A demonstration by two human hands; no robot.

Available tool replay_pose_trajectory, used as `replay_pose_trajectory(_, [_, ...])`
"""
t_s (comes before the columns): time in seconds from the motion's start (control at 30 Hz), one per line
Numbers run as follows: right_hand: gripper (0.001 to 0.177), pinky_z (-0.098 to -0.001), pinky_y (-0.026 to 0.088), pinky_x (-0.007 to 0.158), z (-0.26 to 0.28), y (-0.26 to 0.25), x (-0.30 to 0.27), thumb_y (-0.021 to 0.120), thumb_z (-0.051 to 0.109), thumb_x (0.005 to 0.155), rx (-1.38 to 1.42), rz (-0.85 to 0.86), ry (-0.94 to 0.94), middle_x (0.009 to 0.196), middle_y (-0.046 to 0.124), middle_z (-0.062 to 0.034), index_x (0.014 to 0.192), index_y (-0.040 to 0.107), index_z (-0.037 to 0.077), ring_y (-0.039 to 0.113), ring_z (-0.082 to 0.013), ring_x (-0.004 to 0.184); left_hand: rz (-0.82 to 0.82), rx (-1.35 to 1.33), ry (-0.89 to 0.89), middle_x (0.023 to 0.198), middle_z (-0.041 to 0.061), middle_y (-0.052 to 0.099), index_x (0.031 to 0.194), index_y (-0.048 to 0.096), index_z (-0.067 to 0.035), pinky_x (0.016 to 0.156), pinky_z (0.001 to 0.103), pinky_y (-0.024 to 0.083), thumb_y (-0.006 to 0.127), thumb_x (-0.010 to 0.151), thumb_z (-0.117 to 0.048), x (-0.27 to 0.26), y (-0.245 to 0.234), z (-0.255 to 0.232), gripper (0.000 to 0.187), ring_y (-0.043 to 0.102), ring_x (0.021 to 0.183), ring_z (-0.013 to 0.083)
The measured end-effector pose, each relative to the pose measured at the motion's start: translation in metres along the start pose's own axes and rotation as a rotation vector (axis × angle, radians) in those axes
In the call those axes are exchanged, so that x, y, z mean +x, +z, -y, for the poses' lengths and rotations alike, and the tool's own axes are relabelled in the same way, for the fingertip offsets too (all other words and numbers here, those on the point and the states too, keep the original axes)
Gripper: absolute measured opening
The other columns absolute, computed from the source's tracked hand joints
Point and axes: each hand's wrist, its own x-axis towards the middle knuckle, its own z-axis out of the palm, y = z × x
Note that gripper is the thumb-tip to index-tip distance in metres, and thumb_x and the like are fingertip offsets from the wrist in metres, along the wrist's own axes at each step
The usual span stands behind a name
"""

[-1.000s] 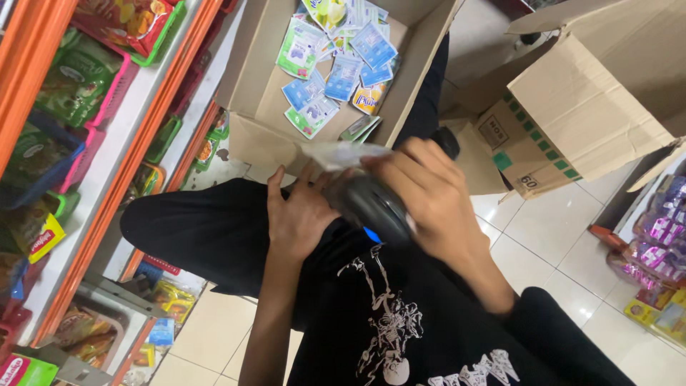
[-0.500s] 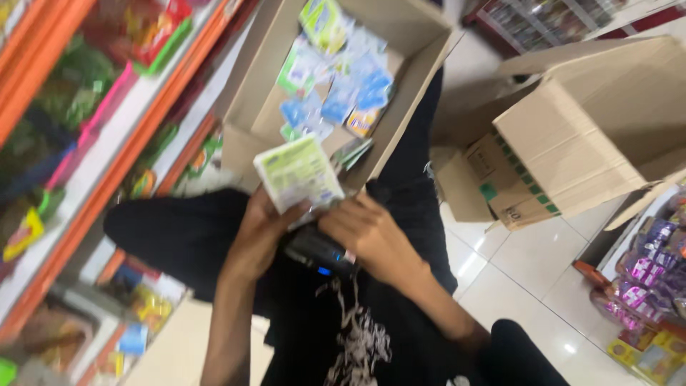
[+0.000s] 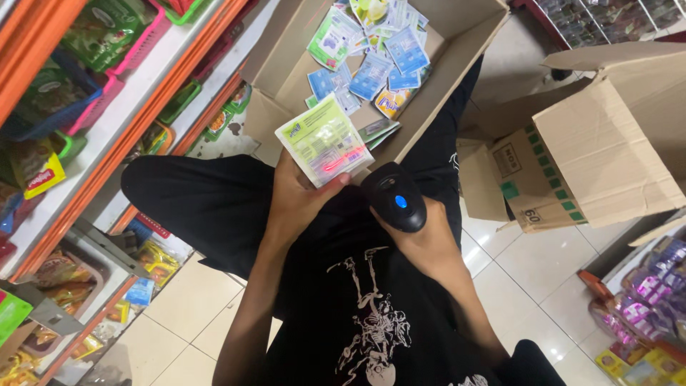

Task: The person takes small packets from a cardboard box, scans each packet with a handheld scanner, and places the packets onto the corresponding supermarket shelves.

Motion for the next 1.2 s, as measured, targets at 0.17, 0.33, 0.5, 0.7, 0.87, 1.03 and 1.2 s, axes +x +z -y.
replay_pose_trajectory(0.17, [0.016,-0.0306,0.053,0.061,-0.005,0.009,-0.001,0.077,0.01,0.088,-0.029,0.026,0.009,0.075,0.073,-0.0105,0.096,0.071,-0.001,0.067,-0.0115,0.066,0.024,0.027,0.075,0.133,0.014,0.063,0.141,0.043,0.003,0.104,0.036,0.057,0.078,0.087,0.011,0.002,-0.005,0.011,0.065,0.067,0.121,0.0204])
replay_pose_trajectory(0.33, [0.014,-0.0306,0.053,0.06,-0.008,0.011,-0.001,0.077,0.01,0.088,-0.043,0.038,-0.008,0.074,0.072,-0.012,0.094,0.071,-0.001,0.069,-0.0123,0.065,-0.046,0.11,0.019,0.131,0.014,0.065,0.14,0.042,0.004,0.104,0.035,0.057,0.078,0.086,0.009,0.001,-0.017,0.004,0.066,0.067,0.122,0.0211])
replay_pose_trajectory(0.5, [0.016,-0.0304,0.052,0.058,-0.022,0.014,0.002,0.08,0.012,0.087,-0.072,0.04,0.026,0.071,0.071,-0.0106,0.091,0.071,-0.001,0.068,-0.0131,0.061,-0.018,0.107,-0.06,0.129,0.012,0.067,0.14,0.046,0.003,0.098,0.034,0.059,0.076,0.08,0.009,-0.001,-0.032,0.002,0.067,0.069,0.118,0.0203])
replay_pose_trajectory(0.7, [0.021,-0.0327,0.056,0.069,-0.022,-0.012,0.036,0.088,0.009,0.078,0.077,-0.07,0.105,0.081,0.074,-0.0101,0.09,0.073,0.001,0.069,-0.0198,0.07,0.286,0.067,-0.247,0.128,0.009,0.067,0.153,0.04,-0.002,0.087,0.03,0.059,0.078,0.069,0.008,-0.016,-0.03,-0.002,0.093,0.067,0.111,0.0143])
replay_pose_trajectory(0.87, [0.038,-0.0438,0.029,0.132,-0.053,-0.042,0.062,0.079,0.01,0.077,0.386,0.36,-0.635,0.137,0.063,-0.014,0.112,0.065,0.007,0.045,-0.0289,0.153,0.559,0.004,-0.535,0.09,0.024,0.054,0.171,0.003,-0.028,0.061,0.041,0.046,0.08,0.076,0.004,-0.025,-0.002,-0.026,0.126,0.056,0.075,0.0318])
replay_pose_trajectory(1.03, [0.072,-0.0401,0.051,0.104,-0.09,-0.017,0.08,0.092,0.017,0.074,0.58,0.172,-0.343,0.123,0.067,-0.0136,0.133,0.053,0.001,0.065,-0.0229,0.115,0.398,-0.378,-0.067,0.146,0.008,0.051,0.163,-0.005,-0.031,0.116,0.035,0.054,0.098,0.074,-0.011,-0.034,0.023,-0.088,0.137,0.06,0.137,0.0151])
replay_pose_trajectory(1.2, [0.046,-0.0345,0.058,0.086,-0.072,0.024,0.085,0.087,0.0,0.08,0.784,0.175,-0.152,0.107,0.073,-0.0129,0.12,0.065,-0.005,0.069,-0.0212,0.098,0.114,0.604,0.166,0.121,0.015,0.065,0.143,0.047,-0.013,0.084,0.028,0.055,0.094,0.07,-0.013,-0.046,0.031,-0.125,0.087,0.071,0.091,0.0146])
